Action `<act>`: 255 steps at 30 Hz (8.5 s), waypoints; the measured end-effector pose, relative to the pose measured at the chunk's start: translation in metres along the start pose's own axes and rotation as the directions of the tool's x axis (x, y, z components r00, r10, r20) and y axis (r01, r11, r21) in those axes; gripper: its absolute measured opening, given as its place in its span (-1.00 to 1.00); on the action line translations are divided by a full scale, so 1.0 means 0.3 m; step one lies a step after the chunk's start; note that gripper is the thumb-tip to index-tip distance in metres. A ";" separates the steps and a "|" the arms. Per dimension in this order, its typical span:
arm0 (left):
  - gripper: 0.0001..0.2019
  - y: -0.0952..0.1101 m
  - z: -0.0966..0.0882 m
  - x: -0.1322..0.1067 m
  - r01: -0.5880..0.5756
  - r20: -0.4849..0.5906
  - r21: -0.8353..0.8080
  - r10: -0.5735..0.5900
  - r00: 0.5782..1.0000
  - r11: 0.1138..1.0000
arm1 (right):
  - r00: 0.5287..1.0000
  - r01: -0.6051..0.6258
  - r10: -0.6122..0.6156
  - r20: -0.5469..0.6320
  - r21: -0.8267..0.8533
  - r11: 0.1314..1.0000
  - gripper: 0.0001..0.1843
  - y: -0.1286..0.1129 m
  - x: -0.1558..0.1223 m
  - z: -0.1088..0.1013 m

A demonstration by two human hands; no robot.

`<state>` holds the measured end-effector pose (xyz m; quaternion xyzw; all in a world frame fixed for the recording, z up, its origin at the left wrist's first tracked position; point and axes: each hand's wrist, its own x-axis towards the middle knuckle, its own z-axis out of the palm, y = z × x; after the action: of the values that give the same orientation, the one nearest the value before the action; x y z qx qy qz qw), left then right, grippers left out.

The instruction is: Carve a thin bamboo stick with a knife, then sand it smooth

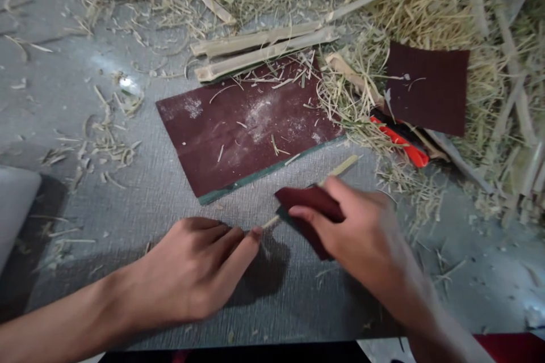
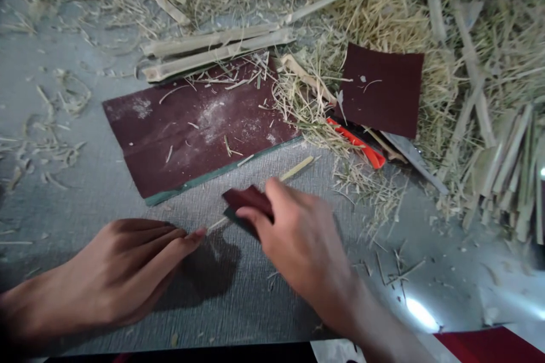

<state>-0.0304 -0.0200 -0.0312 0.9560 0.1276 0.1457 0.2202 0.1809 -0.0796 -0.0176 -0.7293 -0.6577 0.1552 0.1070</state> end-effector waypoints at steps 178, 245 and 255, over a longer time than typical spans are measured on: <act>-0.71 0.010 0.008 0.008 -0.107 0.005 0.100 0.107 0.994 0.989 | 0.992 0.028 -0.042 -0.119 -0.110 0.993 -0.71 -0.042 -0.016 0.031; -0.70 0.001 -0.003 0.011 -0.074 -0.007 0.056 0.074 0.997 0.996 | 0.986 0.116 -0.124 -0.112 -0.079 0.990 -0.70 -0.039 -0.010 0.038; -0.70 0.002 0.003 0.006 -0.079 0.004 0.066 0.079 0.997 0.995 | 0.982 0.104 -0.122 -0.145 -0.126 0.987 -0.70 -0.044 -0.010 0.040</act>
<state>-0.0283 -0.0203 -0.0313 0.9672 0.0942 0.1492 0.1828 0.1640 -0.0817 -0.0239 -0.7056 -0.6959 0.0538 0.1224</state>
